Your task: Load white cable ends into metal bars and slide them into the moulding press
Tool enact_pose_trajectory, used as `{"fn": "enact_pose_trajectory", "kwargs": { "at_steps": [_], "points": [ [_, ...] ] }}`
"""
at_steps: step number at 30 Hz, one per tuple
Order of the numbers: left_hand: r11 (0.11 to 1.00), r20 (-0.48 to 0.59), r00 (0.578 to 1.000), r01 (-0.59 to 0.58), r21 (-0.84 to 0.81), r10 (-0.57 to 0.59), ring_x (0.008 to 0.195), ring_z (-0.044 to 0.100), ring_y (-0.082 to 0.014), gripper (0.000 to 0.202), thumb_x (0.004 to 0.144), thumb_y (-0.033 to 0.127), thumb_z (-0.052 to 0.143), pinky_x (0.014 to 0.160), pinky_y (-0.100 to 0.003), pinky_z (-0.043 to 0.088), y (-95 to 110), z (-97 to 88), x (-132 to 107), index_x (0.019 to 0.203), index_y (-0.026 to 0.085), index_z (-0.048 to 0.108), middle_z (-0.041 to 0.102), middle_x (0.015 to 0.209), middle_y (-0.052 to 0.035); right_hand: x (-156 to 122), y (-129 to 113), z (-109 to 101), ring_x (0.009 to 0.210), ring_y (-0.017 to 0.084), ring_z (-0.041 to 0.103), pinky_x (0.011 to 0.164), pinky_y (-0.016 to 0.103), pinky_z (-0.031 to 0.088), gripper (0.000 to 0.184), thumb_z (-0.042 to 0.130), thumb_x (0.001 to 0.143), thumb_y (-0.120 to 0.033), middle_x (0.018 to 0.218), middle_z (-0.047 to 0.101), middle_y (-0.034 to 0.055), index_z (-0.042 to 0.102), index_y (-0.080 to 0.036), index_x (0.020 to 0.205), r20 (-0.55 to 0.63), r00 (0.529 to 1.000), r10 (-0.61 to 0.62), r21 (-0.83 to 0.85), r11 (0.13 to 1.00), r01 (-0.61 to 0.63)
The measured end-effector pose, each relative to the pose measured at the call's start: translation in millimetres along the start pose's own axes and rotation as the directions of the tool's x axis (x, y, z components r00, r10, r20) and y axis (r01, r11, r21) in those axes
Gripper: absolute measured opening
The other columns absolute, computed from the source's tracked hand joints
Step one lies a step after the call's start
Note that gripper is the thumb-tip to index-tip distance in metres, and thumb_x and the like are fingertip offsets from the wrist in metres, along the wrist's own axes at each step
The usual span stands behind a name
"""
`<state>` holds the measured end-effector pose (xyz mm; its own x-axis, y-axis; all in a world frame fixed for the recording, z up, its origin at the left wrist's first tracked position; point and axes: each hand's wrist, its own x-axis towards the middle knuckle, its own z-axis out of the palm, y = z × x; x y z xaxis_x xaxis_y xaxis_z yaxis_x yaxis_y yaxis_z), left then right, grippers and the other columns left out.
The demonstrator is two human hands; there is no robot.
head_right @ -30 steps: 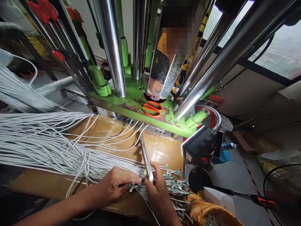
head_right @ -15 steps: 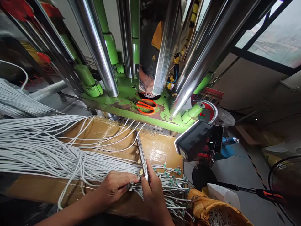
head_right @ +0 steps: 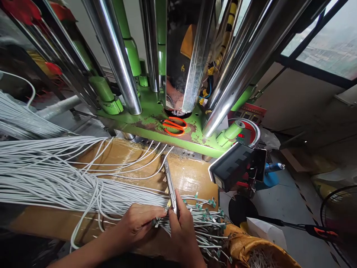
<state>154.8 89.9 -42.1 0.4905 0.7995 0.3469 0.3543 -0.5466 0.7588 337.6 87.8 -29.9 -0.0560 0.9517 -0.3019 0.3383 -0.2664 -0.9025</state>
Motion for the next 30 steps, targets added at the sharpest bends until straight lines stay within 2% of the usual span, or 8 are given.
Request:
{"fn": "enact_pose_trajectory", "kwargs": {
  "at_steps": [6, 9, 13, 18, 20, 23, 26, 30],
  "points": [
    [0.995, 0.0, 0.999, 0.052, -0.089, -0.052, 0.092, 0.07, -0.0203, 0.037, 0.079, 0.005, 0.043, 0.082, -0.026, 0.051, -4, 4.6, 3, 0.104, 0.018, 0.068, 0.074, 0.097, -0.0083, 0, 2, 2, 0.13, 0.025, 0.043, 0.113, 0.041, 0.028, 0.055, 0.045, 0.088, -0.034, 0.134, 0.054, 0.0096, 0.045, -0.017, 0.14, 0.051, 0.999, -0.016, -0.035, 0.999, 0.017],
    [0.966, 0.064, 0.978, 0.204, -0.159, -0.196, 0.081, 0.067, -0.0193, 0.029, 0.084, 0.011, 0.043, 0.076, -0.026, 0.05, 1, -3.4, 13, 0.09, 0.016, 0.071, 0.072, 0.083, -0.0079, 1, 0, 3, 0.121, 0.026, 0.05, 0.108, 0.04, 0.035, 0.06, 0.052, 0.082, -0.032, 0.114, 0.064, 0.0101, 0.044, -0.015, 0.14, 0.058, 0.998, -0.011, -0.065, 0.998, 0.014],
    [0.883, 0.17, 0.918, 0.393, -0.258, -0.359, 0.079, 0.06, -0.0161, 0.025, 0.088, 0.019, 0.047, 0.073, -0.023, 0.045, 14, -21.9, 22, 0.077, 0.017, 0.069, 0.065, 0.085, -0.0042, 2, -3, 2, 0.073, 0.018, 0.057, 0.074, 0.03, 0.05, 0.077, 0.065, 0.072, -0.029, 0.079, 0.061, -0.0001, 0.039, -0.012, 0.142, 0.052, 0.996, 0.071, -0.014, 0.997, -0.071],
    [0.636, 0.022, 0.746, 0.583, -0.505, -0.666, 0.067, 0.057, -0.015, 0.02, 0.082, 0.033, 0.065, 0.063, -0.023, 0.043, 12, -27.5, 25, 0.074, 0.016, 0.059, 0.059, 0.071, 0.0015, 4, -1, 1, 0.069, 0.015, 0.052, 0.069, 0.026, 0.047, 0.073, 0.07, 0.07, -0.034, 0.075, 0.056, -0.0031, 0.047, -0.013, 0.137, 0.035, 0.996, 0.077, 0.111, 0.99, -0.081],
    [0.569, 0.034, 0.708, 0.594, -0.568, -0.705, 0.055, 0.053, -0.0118, 0.021, 0.081, 0.036, 0.065, 0.057, -0.023, 0.041, 7, -26.7, 27, 0.079, 0.017, 0.055, 0.057, 0.07, 0.0037, 4, 0, 1, 0.067, 0.015, 0.052, 0.068, 0.026, 0.047, 0.073, 0.072, 0.068, -0.034, 0.073, 0.056, -0.0035, 0.05, -0.015, 0.135, 0.026, 0.996, 0.085, 0.147, 0.985, -0.088],
    [0.71, 0.078, 0.799, 0.571, -0.413, -0.597, 0.05, 0.046, -0.0107, 0.022, 0.086, 0.037, 0.059, 0.054, -0.023, 0.037, 2, -27.8, 29, 0.077, 0.017, 0.058, 0.053, 0.061, 0.004, 5, 2, 4, 0.064, 0.015, 0.052, 0.065, 0.027, 0.048, 0.073, 0.075, 0.065, -0.033, 0.07, 0.057, -0.0036, 0.053, -0.016, 0.133, -0.004, 0.996, 0.095, 0.186, 0.978, -0.092],
    [0.899, 0.147, 0.909, 0.41, -0.154, -0.39, 0.06, 0.052, -0.0138, 0.023, 0.089, 0.026, 0.052, 0.059, -0.023, 0.037, -2, -29.1, 31, 0.073, 0.016, 0.064, 0.058, 0.063, -0.0003, 6, 2, 6, 0.061, 0.015, 0.052, 0.063, 0.027, 0.048, 0.073, 0.077, 0.063, -0.034, 0.068, 0.057, -0.0034, 0.056, -0.017, 0.13, -0.038, 0.994, 0.106, 0.219, 0.971, -0.095],
    [0.972, 0.204, 0.958, 0.223, -0.08, -0.203, 0.074, 0.061, -0.0164, 0.025, 0.088, 0.012, 0.043, 0.07, -0.024, 0.04, -11, -25.8, 31, 0.088, 0.017, 0.068, 0.068, 0.081, -0.0041, 6, 2, 7, 0.062, 0.015, 0.052, 0.063, 0.027, 0.048, 0.071, 0.077, 0.061, -0.033, 0.068, 0.057, -0.0033, 0.058, -0.018, 0.129, -0.04, 0.992, 0.117, 0.243, 0.964, -0.104]
  ]
}}
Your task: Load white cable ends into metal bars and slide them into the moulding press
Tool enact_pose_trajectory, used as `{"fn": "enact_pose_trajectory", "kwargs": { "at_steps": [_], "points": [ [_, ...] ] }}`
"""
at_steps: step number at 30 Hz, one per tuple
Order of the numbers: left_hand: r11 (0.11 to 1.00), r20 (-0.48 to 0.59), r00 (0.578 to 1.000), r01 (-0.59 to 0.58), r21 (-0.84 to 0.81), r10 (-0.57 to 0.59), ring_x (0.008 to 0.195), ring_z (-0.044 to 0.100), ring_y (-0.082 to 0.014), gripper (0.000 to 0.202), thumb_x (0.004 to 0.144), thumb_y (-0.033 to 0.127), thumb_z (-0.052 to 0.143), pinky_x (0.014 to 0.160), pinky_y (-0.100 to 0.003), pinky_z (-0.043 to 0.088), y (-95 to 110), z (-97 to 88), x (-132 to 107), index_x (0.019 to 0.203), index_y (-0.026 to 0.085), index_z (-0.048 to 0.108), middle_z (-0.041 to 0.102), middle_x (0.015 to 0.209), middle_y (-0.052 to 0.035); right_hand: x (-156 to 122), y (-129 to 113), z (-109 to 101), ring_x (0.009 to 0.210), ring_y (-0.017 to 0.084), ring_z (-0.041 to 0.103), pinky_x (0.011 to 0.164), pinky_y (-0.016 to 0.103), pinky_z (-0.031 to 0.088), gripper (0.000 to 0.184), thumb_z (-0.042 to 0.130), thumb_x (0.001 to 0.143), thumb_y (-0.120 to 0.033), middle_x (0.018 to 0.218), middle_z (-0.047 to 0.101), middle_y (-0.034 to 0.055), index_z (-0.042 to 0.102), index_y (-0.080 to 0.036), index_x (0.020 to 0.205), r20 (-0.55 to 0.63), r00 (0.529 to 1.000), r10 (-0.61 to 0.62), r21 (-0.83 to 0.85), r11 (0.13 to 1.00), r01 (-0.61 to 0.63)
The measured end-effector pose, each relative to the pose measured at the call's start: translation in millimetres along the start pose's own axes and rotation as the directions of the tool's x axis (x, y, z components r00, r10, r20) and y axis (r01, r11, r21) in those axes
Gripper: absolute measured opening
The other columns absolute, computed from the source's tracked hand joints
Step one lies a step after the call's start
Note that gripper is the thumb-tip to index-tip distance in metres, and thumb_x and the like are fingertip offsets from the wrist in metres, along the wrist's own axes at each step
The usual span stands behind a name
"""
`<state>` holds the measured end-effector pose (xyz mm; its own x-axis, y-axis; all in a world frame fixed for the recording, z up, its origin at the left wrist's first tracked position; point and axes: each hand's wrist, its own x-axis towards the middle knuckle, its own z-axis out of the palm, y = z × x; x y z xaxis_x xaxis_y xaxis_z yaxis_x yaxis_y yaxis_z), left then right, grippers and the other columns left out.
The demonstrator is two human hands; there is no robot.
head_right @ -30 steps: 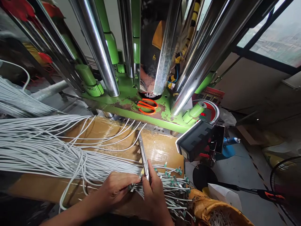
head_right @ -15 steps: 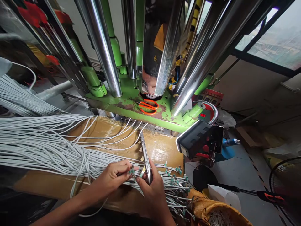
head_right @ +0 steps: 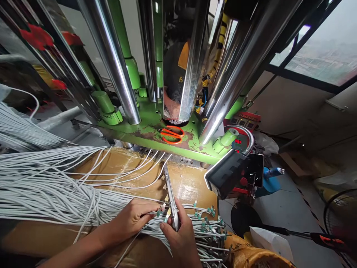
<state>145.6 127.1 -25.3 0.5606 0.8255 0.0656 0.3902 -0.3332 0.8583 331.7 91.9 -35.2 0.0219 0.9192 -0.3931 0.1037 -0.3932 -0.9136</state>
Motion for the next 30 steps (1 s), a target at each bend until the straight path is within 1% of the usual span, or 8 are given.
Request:
{"fn": "enact_pose_trajectory", "kwargs": {
  "at_steps": [6, 10, 15, 20, 24, 26, 28, 30],
  "points": [
    [0.997, -0.024, 0.999, -0.029, 0.077, 0.031, 0.075, 0.064, -0.0174, 0.027, 0.085, 0.007, 0.041, 0.069, -0.024, 0.042, -9, 4.2, 2, 0.088, 0.017, 0.066, 0.069, 0.08, -0.0048, -1, 3, -1, 0.067, 0.015, 0.05, 0.066, 0.027, 0.046, 0.07, 0.072, 0.065, -0.025, 0.072, 0.056, -0.0027, 0.053, -0.016, 0.132, 0.047, 0.999, 0.021, 0.059, 0.998, -0.024],
    [0.997, -0.034, 0.999, -0.036, 0.068, 0.038, 0.08, 0.066, -0.0182, 0.028, 0.086, 0.007, 0.041, 0.073, -0.024, 0.045, -9, 4.6, 1, 0.094, 0.017, 0.067, 0.071, 0.086, -0.0055, 0, 4, -1, 0.068, 0.014, 0.048, 0.068, 0.027, 0.044, 0.069, 0.069, 0.067, -0.024, 0.074, 0.055, -0.0026, 0.051, -0.015, 0.134, 0.066, 0.998, 0.022, 0.074, 0.997, -0.027],
    [0.997, -0.059, 0.997, -0.039, 0.065, 0.043, 0.083, 0.067, -0.0188, 0.029, 0.086, 0.007, 0.042, 0.076, -0.025, 0.048, -11, 6.9, 0, 0.096, 0.018, 0.067, 0.071, 0.087, -0.005, 1, 1, -3, 0.066, 0.014, 0.048, 0.066, 0.026, 0.044, 0.069, 0.07, 0.067, -0.023, 0.073, 0.055, -0.003, 0.052, -0.016, 0.133, 0.086, 0.996, 0.027, 0.067, 0.997, -0.033],
    [0.997, -0.109, 0.992, -0.061, 0.043, 0.066, 0.081, 0.068, -0.0164, 0.029, 0.086, 0.007, 0.043, 0.073, -0.022, 0.048, -14, 9.2, 0, 0.096, 0.02, 0.067, 0.072, 0.088, -0.0032, 0, -2, -2, 0.064, 0.013, 0.046, 0.065, 0.026, 0.042, 0.071, 0.068, 0.066, -0.025, 0.071, 0.054, -0.0038, 0.05, -0.012, 0.133, 0.094, 0.995, 0.031, 0.059, 0.998, -0.037],
    [0.993, -0.146, 0.983, -0.113, 0.02, 0.115, 0.079, 0.068, -0.0148, 0.03, 0.087, 0.007, 0.042, 0.072, -0.021, 0.047, -15, 10.0, -2, 0.097, 0.02, 0.067, 0.072, 0.088, -0.0016, 0, -4, -2, 0.071, 0.015, 0.05, 0.072, 0.028, 0.044, 0.072, 0.067, 0.066, -0.024, 0.084, 0.061, 0.0014, 0.049, -0.01, 0.134, 0.108, 0.993, 0.048, 0.036, 0.998, -0.053],
    [0.993, -0.15, 0.981, -0.119, 0.027, 0.122, 0.081, 0.068, -0.0147, 0.03, 0.087, 0.007, 0.042, 0.072, -0.021, 0.047, -17, 11.2, -2, 0.098, 0.02, 0.066, 0.073, 0.09, -0.0018, -1, -4, -3, 0.075, 0.016, 0.051, 0.076, 0.03, 0.044, 0.073, 0.067, 0.065, -0.024, 0.091, 0.063, 0.0039, 0.049, -0.01, 0.134, 0.106, 0.993, 0.041, 0.034, 0.998, -0.045],
    [0.993, -0.155, 0.982, -0.106, 0.043, 0.112, 0.082, 0.068, -0.0156, 0.029, 0.087, 0.008, 0.043, 0.073, -0.022, 0.047, -20, 13.2, -1, 0.098, 0.02, 0.067, 0.073, 0.092, -0.0023, -1, -5, -2, 0.074, 0.016, 0.051, 0.075, 0.029, 0.044, 0.072, 0.066, 0.066, -0.024, 0.09, 0.063, 0.0033, 0.049, -0.011, 0.135, 0.104, 0.994, 0.033, 0.018, 0.999, -0.035],
    [0.996, -0.166, 0.983, -0.077, 0.05, 0.084, 0.082, 0.068, -0.0165, 0.026, 0.089, 0.011, 0.045, 0.074, -0.023, 0.047, -21, 14.7, 1, 0.098, 0.019, 0.067, 0.073, 0.092, -0.0029, -1, -6, -1, 0.072, 0.016, 0.05, 0.072, 0.028, 0.044, 0.07, 0.065, 0.068, -0.024, 0.083, 0.06, 0.0008, 0.049, -0.013, 0.135, 0.1, 0.995, 0.016, -0.018, 1.0, -0.014]
  ]
}}
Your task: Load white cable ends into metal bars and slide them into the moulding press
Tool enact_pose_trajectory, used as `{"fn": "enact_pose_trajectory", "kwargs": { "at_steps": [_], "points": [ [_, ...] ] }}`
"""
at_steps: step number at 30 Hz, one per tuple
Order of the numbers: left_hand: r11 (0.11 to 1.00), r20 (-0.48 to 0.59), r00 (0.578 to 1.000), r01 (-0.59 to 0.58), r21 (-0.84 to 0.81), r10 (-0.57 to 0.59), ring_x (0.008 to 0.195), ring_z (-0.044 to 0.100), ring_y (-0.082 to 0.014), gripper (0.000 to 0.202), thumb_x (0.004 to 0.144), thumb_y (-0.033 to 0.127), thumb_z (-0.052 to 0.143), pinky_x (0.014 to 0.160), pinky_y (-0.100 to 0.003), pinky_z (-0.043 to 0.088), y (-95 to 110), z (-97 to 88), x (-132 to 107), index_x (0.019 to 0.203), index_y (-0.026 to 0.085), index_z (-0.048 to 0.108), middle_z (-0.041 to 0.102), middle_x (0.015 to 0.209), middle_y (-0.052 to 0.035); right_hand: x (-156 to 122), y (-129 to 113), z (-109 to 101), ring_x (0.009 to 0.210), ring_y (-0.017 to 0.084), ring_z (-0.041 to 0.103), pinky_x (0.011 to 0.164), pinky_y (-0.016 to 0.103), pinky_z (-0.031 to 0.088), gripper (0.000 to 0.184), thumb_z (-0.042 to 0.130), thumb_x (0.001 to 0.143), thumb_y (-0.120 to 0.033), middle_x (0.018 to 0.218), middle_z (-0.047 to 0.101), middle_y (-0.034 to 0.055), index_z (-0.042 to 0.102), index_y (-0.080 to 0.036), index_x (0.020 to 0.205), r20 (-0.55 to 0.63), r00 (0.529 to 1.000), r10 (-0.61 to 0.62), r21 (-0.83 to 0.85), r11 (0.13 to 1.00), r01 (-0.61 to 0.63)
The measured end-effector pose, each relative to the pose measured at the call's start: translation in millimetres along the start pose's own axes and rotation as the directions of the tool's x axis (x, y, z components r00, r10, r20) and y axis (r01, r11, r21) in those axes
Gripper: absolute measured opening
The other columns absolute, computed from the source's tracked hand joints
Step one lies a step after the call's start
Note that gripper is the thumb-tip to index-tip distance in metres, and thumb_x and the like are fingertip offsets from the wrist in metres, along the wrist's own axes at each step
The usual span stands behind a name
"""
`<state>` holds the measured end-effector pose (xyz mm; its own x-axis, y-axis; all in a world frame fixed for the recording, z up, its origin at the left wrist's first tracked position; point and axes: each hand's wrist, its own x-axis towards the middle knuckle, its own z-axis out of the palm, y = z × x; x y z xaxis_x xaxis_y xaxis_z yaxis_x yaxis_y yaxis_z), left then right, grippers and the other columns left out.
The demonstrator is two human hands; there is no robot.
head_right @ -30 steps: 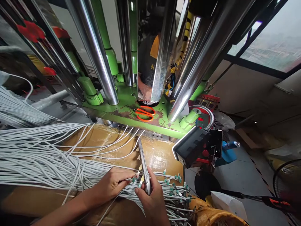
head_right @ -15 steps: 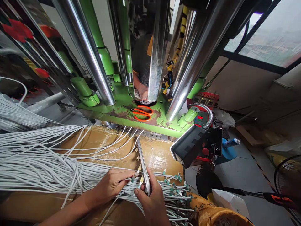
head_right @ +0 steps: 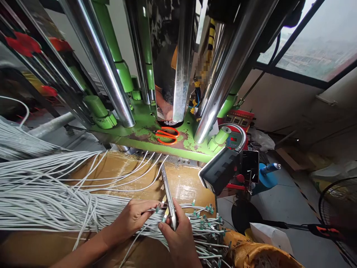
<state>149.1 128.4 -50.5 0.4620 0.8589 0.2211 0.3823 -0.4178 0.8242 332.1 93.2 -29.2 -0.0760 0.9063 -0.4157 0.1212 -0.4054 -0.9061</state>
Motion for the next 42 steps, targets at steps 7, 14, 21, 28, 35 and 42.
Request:
{"fn": "enact_pose_trajectory", "kwargs": {
  "at_steps": [7, 14, 21, 28, 35, 42],
  "points": [
    [0.983, -0.023, 0.984, 0.172, -0.071, -0.174, 0.074, 0.059, -0.016, 0.034, 0.095, 0.031, 0.043, 0.069, -0.026, 0.046, 11, -12.9, 10, 0.072, 0.016, 0.062, 0.061, 0.077, -0.0039, 2, 0, -4, 0.065, 0.012, 0.044, 0.065, 0.025, 0.041, 0.066, 0.068, 0.067, -0.024, 0.073, 0.055, -0.0033, 0.054, -0.014, 0.131, 0.007, 1.0, -0.013, 0.095, 0.995, 0.013],
    [0.787, -0.015, 0.861, 0.458, -0.413, -0.509, 0.052, 0.057, -0.0127, 0.024, 0.084, 0.036, 0.06, 0.047, -0.022, 0.045, 6, -19.0, 14, 0.092, 0.014, 0.062, 0.064, 0.065, 0.0008, 3, 14, -15, 0.062, 0.011, 0.043, 0.061, 0.024, 0.039, 0.079, 0.07, 0.066, -0.025, 0.072, 0.054, -0.0037, 0.043, -0.01, 0.139, 0.022, 0.997, 0.077, 0.126, 0.989, -0.08],
    [0.99, -0.014, 0.991, 0.134, -0.031, -0.134, 0.093, 0.068, -0.0174, 0.023, 0.088, 0.018, 0.054, 0.085, -0.026, 0.051, 1, -18.1, 21, 0.103, 0.021, 0.071, 0.074, 0.101, -0.0032, 4, 15, -14, 0.068, 0.014, 0.049, 0.068, 0.026, 0.043, 0.077, 0.07, 0.066, -0.023, 0.078, 0.061, -0.0007, 0.045, -0.012, 0.138, 0.042, 0.996, 0.082, 0.17, 0.982, -0.088],
    [0.996, -0.007, 1.0, -0.026, 0.09, 0.027, 0.092, 0.068, -0.0151, 0.025, 0.092, 0.015, 0.05, 0.085, -0.024, 0.052, -15, -10.1, 21, 0.107, 0.02, 0.069, 0.074, 0.101, -0.0018, 6, 25, -9, 0.064, 0.012, 0.048, 0.064, 0.024, 0.04, 0.07, 0.07, 0.06, -0.021, 0.083, 0.066, 0.0012, 0.057, -0.014, 0.128, -0.074, 0.997, 0.026, 0.195, 0.981, -0.012],
    [0.997, -0.009, 1.0, -0.02, 0.069, 0.021, 0.093, 0.069, -0.015, 0.028, 0.092, 0.015, 0.049, 0.085, -0.024, 0.053, -15, -9.1, 22, 0.11, 0.023, 0.069, 0.074, 0.102, -0.0009, 9, 30, -16, 0.066, 0.014, 0.051, 0.067, 0.027, 0.042, 0.075, 0.068, 0.062, -0.023, 0.078, 0.064, 0.0006, 0.051, -0.011, 0.134, 0.005, 1.0, -0.01, 0.119, 0.993, 0.01],
    [0.991, -0.003, 0.992, 0.126, 0.05, -0.126, 0.088, 0.069, -0.0181, 0.025, 0.09, 0.018, 0.051, 0.082, -0.027, 0.052, -10, -9.5, 27, 0.103, 0.021, 0.072, 0.075, 0.097, -0.0024, 10, 31, -11, 0.068, 0.016, 0.052, 0.07, 0.028, 0.043, 0.073, 0.066, 0.062, -0.027, 0.075, 0.062, 0.0003, 0.054, -0.011, 0.132, -0.087, 0.995, -0.04, 0.026, 0.999, 0.042]
  ]
}}
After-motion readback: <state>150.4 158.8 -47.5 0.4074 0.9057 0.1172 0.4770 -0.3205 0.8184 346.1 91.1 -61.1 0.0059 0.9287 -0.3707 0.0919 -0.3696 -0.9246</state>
